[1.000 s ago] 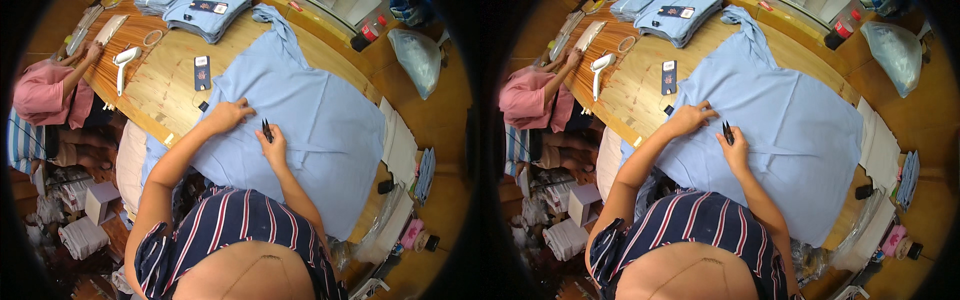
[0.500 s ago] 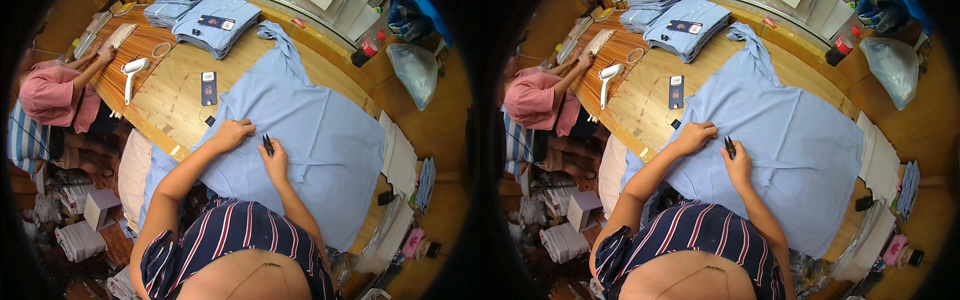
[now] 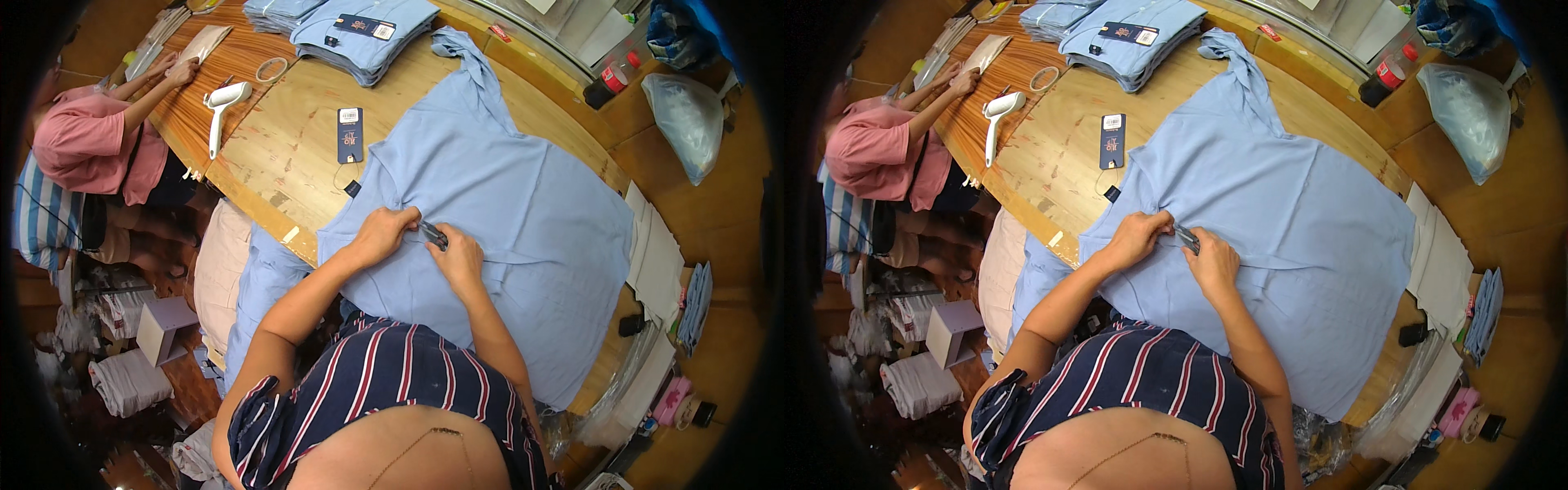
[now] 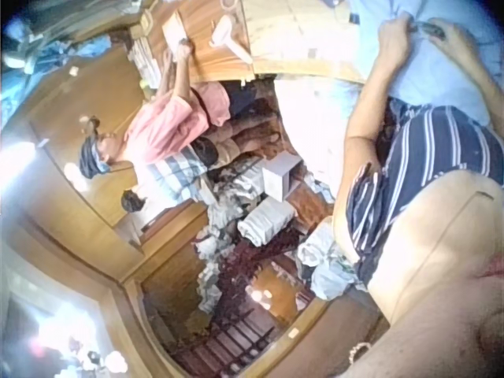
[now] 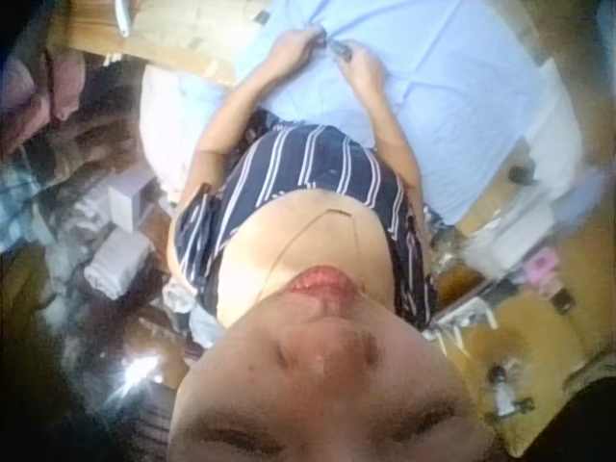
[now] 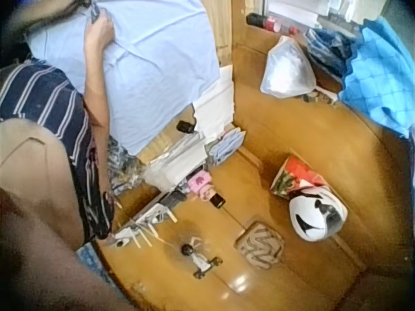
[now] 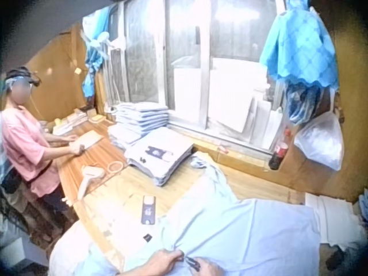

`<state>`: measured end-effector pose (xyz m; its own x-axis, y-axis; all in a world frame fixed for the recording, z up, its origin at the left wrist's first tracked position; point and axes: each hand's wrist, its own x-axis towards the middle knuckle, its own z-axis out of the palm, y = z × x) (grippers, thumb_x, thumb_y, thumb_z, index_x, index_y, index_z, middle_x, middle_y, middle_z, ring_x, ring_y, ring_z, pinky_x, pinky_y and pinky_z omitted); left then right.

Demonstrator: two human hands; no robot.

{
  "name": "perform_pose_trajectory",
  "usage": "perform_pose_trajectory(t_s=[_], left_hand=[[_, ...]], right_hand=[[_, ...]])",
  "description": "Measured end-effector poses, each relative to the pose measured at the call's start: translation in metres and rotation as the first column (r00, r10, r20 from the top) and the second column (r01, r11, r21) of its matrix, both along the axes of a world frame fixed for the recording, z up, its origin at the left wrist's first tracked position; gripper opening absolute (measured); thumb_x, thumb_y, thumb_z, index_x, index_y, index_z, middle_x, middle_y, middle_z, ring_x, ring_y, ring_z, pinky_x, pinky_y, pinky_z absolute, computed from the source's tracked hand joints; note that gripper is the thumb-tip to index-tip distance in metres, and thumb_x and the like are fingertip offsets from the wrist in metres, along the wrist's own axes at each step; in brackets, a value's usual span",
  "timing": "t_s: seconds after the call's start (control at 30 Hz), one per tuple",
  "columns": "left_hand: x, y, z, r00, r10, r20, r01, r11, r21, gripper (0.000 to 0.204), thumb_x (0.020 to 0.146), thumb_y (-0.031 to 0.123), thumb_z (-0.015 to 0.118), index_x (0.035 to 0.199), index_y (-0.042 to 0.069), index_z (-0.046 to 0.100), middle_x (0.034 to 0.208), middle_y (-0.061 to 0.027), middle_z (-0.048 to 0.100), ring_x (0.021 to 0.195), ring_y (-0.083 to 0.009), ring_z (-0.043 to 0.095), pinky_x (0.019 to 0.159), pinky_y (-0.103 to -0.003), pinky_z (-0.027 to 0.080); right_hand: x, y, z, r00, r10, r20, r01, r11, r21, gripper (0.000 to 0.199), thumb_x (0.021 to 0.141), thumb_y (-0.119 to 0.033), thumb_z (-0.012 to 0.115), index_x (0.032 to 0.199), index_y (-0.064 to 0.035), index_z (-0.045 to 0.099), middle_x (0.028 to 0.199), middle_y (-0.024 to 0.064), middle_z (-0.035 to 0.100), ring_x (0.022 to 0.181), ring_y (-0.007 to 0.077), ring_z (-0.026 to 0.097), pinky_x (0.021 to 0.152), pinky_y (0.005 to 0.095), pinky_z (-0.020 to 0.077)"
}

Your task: The person trims loose threads from light blue collared shirts using small snips and then folds them over a cardboard template, stacking the finished garments.

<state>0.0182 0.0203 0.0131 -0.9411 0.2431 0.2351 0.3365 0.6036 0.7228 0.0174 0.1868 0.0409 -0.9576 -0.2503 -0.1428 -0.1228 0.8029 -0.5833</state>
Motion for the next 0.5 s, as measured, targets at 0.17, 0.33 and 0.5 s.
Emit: perform_pose_trajectory(t_s=[0.17, 0.33, 0.5], left_hand=[[0.002, -0.002, 0.003, 1.0, -0.03, 0.002, 0.03, 0.999, 0.015, 0.007, 0.073, 0.004, 0.049, 0.08, 0.004, 0.049, 0.069, -0.0122, 0.058, 0.065, -0.0308, 0.057, 0.055, -0.037, 0.043], [0.002, -0.002, 0.007, 0.999, -0.033, -0.003, 0.033, 0.999, 0.021, 0.007, 0.072, 0.003, 0.05, 0.079, 0.004, 0.049, 0.069, -0.0127, 0.058, 0.066, -0.0308, 0.057, 0.055, -0.037, 0.043], [0.034, -0.015, 0.039, 0.972, -0.104, -0.21, 0.059, 0.976, -0.208, 0.009, 0.068, 0.002, 0.051, 0.077, 0.005, 0.05, 0.063, -0.0111, 0.056, 0.061, -0.03, 0.056, 0.052, -0.038, 0.042]], right_hand=[[-0.004, -0.002, 0.002, 1.0, 0.014, 0.007, -0.014, 1.0, -0.01, 0.024, 0.07, -0.021, 0.064, 0.091, -0.0112, 0.058, 0.078, 0.0105, 0.061, 0.072, 0.0307, 0.058, 0.062, 0.0397, 0.044], [-0.004, 0.0, -0.005, 0.998, 0.01, -0.056, -0.013, 0.998, -0.054, 0.022, 0.07, -0.022, 0.063, 0.089, -0.0107, 0.059, 0.078, 0.0111, 0.061, 0.072, 0.0314, 0.058, 0.062, 0.0395, 0.0438], [-0.003, 0.037, -0.005, 0.99, -0.129, -0.056, 0.107, 0.949, -0.297, 0.027, 0.072, -0.022, 0.064, 0.094, -0.0072, 0.06, 0.085, 0.0132, 0.062, 0.078, 0.0282, 0.06, 0.068, 0.0337, 0.0456]])
